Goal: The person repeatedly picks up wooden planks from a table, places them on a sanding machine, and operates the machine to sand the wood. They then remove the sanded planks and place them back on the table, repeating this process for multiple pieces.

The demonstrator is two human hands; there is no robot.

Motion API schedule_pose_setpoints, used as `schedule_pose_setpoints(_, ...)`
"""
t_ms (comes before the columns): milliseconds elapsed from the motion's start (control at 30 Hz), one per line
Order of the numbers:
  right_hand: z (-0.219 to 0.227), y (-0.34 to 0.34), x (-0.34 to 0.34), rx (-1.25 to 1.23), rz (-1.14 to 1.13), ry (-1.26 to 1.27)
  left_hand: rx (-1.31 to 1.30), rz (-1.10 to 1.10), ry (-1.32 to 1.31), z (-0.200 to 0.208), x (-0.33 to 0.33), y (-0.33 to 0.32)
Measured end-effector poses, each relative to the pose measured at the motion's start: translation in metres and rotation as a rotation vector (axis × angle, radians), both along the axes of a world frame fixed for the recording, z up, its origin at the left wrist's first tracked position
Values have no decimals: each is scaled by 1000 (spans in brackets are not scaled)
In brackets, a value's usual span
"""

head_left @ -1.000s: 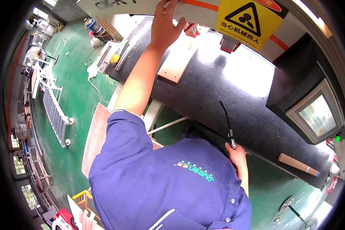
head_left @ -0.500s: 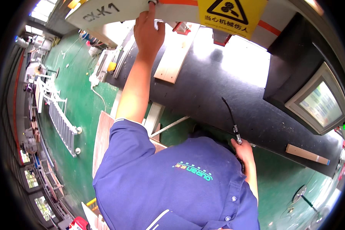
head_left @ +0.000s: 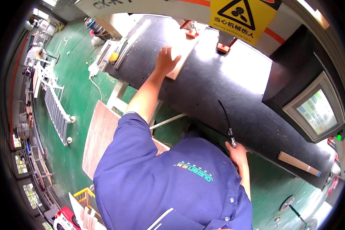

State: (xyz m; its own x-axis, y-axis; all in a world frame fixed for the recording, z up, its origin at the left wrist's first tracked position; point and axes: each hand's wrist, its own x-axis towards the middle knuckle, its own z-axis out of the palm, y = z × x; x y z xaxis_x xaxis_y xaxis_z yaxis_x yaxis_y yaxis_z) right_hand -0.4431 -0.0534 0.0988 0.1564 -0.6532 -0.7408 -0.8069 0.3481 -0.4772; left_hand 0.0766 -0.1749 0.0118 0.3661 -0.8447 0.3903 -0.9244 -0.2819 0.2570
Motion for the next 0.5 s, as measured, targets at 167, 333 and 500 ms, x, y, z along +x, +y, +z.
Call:
schedule_pose_setpoints(167,10,9,-1,-25,20,58,54,46,-187,-53,-6,-2)
schedule_pose_setpoints(333,17,12,1,9,30,113,-61,35,-311,-69,-14,2)
schedule_pose_setpoints(500,11,8,-1,-20,-33,80,-30,36,-314,-59,-19,3)
